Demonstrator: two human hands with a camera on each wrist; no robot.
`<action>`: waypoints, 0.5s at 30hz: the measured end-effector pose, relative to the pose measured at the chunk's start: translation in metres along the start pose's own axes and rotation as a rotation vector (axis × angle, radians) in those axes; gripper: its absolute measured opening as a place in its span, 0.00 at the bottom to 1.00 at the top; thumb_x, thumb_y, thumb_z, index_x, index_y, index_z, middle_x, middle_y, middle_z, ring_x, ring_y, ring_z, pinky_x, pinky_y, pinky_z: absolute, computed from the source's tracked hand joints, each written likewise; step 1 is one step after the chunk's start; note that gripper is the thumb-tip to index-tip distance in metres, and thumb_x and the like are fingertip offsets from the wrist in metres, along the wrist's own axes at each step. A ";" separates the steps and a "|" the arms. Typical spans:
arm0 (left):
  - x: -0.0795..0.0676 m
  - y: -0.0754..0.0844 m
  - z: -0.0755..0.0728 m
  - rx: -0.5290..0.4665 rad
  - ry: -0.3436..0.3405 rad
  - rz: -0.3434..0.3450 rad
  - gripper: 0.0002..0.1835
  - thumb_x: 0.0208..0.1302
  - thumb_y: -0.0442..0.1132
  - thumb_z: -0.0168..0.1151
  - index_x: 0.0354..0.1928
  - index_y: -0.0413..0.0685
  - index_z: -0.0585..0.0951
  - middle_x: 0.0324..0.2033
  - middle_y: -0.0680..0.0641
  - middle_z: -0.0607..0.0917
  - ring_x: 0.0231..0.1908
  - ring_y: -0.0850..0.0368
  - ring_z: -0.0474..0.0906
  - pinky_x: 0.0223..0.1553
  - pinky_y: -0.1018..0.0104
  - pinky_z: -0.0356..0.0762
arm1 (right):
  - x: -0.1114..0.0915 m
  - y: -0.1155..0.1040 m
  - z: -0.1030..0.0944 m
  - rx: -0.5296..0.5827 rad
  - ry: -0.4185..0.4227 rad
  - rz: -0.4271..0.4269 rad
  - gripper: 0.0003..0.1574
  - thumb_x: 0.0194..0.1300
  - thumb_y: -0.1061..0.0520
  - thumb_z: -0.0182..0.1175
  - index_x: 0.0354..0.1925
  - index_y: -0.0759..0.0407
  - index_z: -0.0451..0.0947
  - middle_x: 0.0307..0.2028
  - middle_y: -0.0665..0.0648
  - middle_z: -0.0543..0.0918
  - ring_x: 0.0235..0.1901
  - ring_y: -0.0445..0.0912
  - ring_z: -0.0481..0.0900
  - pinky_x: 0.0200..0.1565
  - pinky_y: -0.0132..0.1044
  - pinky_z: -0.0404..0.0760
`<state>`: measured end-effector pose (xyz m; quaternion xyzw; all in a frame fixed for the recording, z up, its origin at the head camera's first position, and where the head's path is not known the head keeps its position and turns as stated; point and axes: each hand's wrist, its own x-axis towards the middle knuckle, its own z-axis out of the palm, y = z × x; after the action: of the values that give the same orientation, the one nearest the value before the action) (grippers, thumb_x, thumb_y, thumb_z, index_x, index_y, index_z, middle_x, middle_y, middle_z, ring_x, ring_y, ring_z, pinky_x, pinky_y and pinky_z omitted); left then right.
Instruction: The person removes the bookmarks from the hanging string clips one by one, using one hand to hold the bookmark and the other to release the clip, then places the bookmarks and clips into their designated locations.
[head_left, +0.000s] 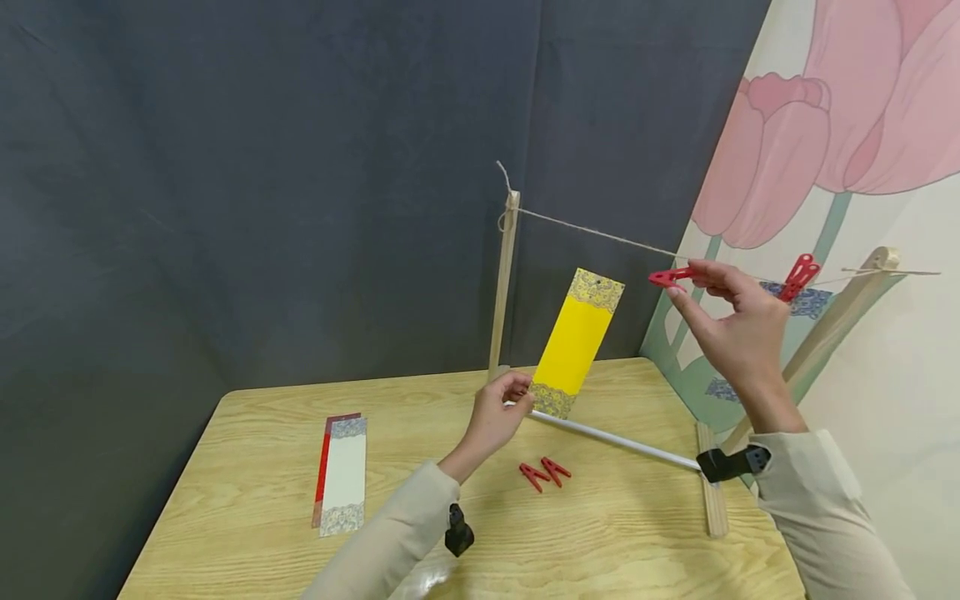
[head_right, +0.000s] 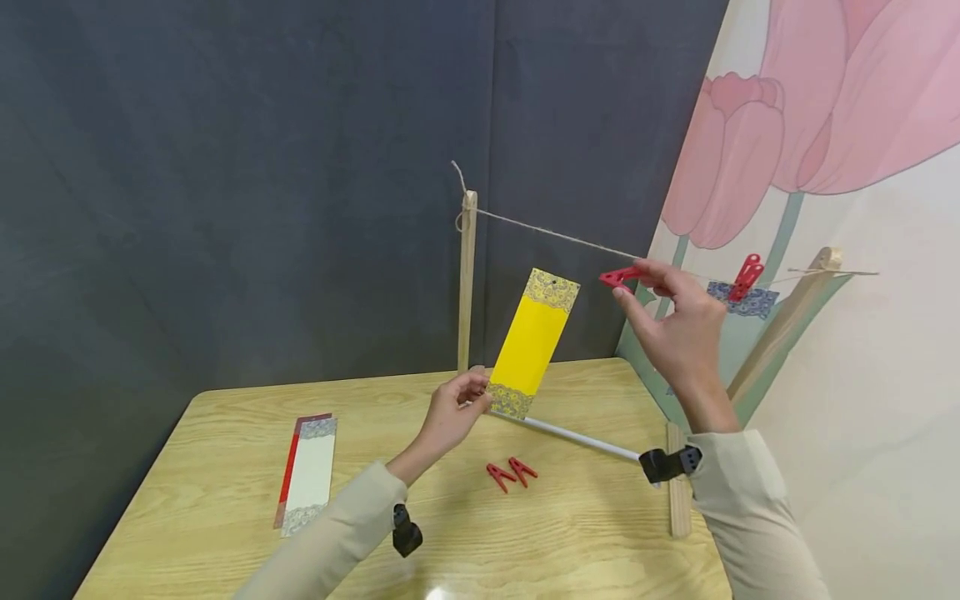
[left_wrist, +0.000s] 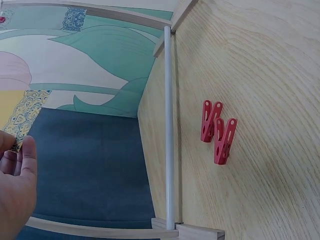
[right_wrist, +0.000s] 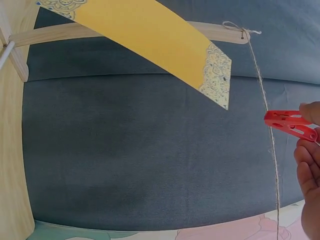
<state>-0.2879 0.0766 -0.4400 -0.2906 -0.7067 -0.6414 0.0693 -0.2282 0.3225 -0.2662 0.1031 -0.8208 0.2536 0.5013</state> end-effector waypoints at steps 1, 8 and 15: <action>-0.001 0.004 -0.001 0.001 -0.001 0.003 0.07 0.56 0.29 0.59 0.38 0.40 0.78 0.30 0.47 0.79 0.30 0.58 0.75 0.34 0.67 0.76 | -0.001 0.000 0.001 0.003 0.001 0.007 0.24 0.46 0.58 0.69 0.46 0.55 0.79 0.37 0.54 0.82 0.34 0.34 0.74 0.40 0.21 0.69; -0.011 0.034 -0.011 -0.015 -0.011 -0.009 0.08 0.57 0.25 0.56 0.39 0.32 0.76 0.31 0.38 0.78 0.32 0.47 0.76 0.33 0.65 0.76 | -0.007 0.000 0.002 0.031 -0.011 0.013 0.24 0.45 0.60 0.69 0.45 0.57 0.79 0.37 0.55 0.82 0.34 0.32 0.75 0.40 0.20 0.70; -0.012 0.012 -0.014 -0.018 0.002 -0.017 0.08 0.57 0.27 0.58 0.39 0.37 0.77 0.29 0.44 0.79 0.29 0.55 0.76 0.31 0.69 0.75 | -0.014 -0.001 0.004 0.056 -0.032 0.042 0.23 0.46 0.61 0.68 0.44 0.60 0.78 0.36 0.57 0.81 0.34 0.31 0.75 0.40 0.21 0.70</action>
<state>-0.2763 0.0593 -0.4326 -0.2846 -0.7032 -0.6486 0.0620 -0.2238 0.3182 -0.2797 0.1039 -0.8232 0.2852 0.4798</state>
